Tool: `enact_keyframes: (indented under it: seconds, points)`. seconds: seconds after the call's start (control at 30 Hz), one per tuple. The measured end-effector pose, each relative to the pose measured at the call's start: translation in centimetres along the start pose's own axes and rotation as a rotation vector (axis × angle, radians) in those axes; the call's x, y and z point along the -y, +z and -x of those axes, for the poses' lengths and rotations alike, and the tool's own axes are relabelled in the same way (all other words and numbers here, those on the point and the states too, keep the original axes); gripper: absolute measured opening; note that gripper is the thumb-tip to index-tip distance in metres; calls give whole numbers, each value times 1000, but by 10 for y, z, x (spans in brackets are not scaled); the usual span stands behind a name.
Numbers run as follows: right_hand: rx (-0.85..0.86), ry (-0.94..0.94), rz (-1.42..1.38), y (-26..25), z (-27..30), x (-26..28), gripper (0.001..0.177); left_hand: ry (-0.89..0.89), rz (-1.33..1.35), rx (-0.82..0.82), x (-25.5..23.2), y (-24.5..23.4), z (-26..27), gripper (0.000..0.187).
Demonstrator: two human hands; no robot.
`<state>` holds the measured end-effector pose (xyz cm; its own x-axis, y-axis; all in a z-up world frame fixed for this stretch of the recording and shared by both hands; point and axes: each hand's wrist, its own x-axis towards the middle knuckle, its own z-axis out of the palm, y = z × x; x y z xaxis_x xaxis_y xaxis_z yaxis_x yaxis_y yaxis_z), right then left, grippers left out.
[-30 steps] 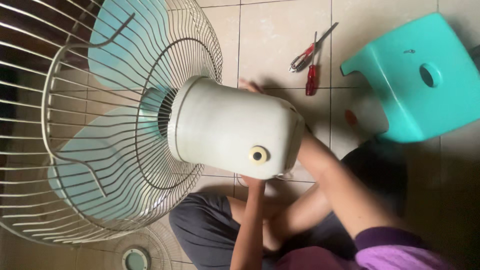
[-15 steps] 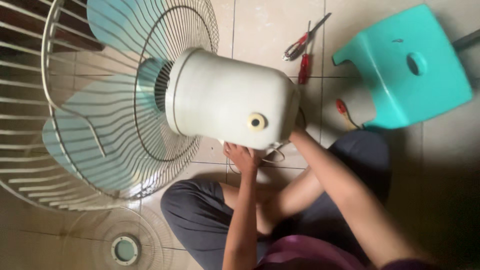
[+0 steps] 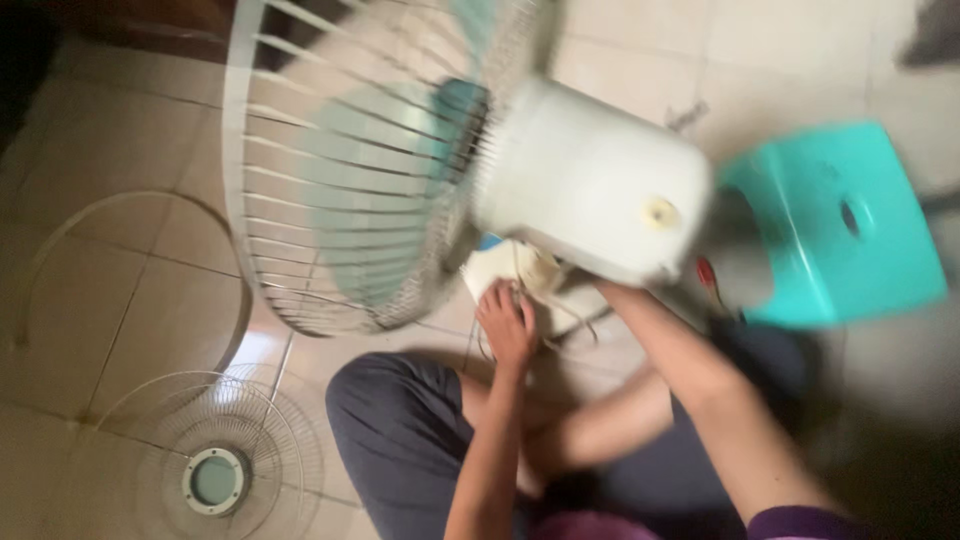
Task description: The person sits on the floor and cleans a disassembled pedestal fan. They use a brush to dust the motor housing and then wipe the fan blades and cage with a cloth. The person also wipes the fan stand and base before reassembling the unit.
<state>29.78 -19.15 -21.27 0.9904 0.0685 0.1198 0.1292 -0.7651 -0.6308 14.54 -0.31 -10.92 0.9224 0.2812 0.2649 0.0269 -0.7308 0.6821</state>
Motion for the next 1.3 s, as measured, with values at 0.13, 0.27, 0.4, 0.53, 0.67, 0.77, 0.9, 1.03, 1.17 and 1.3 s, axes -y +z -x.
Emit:
enact_keyframes:
  seconds: [0.13, 0.27, 0.4, 0.53, 0.67, 0.77, 0.9, 1.03, 1.17, 1.3]
  points:
    - [18, 60, 52, 16, -37, -7, 49, -16, -22, -21, 12, 10, 2, 30]
    - [58, 79, 107, 10, 15, -1, 49, -304, -10, 274, 19, 23, 9, 44]
    - [45, 96, 121, 3, 36, 10, 49, -318, -99, 271, 29, 42, 27, 45]
    - [57, 79, 108, 5, 42, 11, 49, -572, -196, 564, 42, 62, 36, 50]
    - [68, 44, 88, 10, 29, 7, 49, -329, -153, 253, 36, 50, 20, 45]
    - [52, 32, 85, 11, 21, -3, 48, -499, -65, 414, 23, 33, 8, 44]
    - [32, 55, 82, 11, 14, -31, 48, -191, -177, 72, 6, 14, -1, 44]
    - [2, 117, 57, 14, 22, -53, 48, -112, -201, 31, 1, 8, -4, 45]
    - [-62, 249, 28, -6, 81, -44, 48, -75, -162, 32, 3, 8, -1, 42]
    - [15, 561, 25, -29, 125, 16, 59, -82, -99, 44, 2, -1, 0, 26]
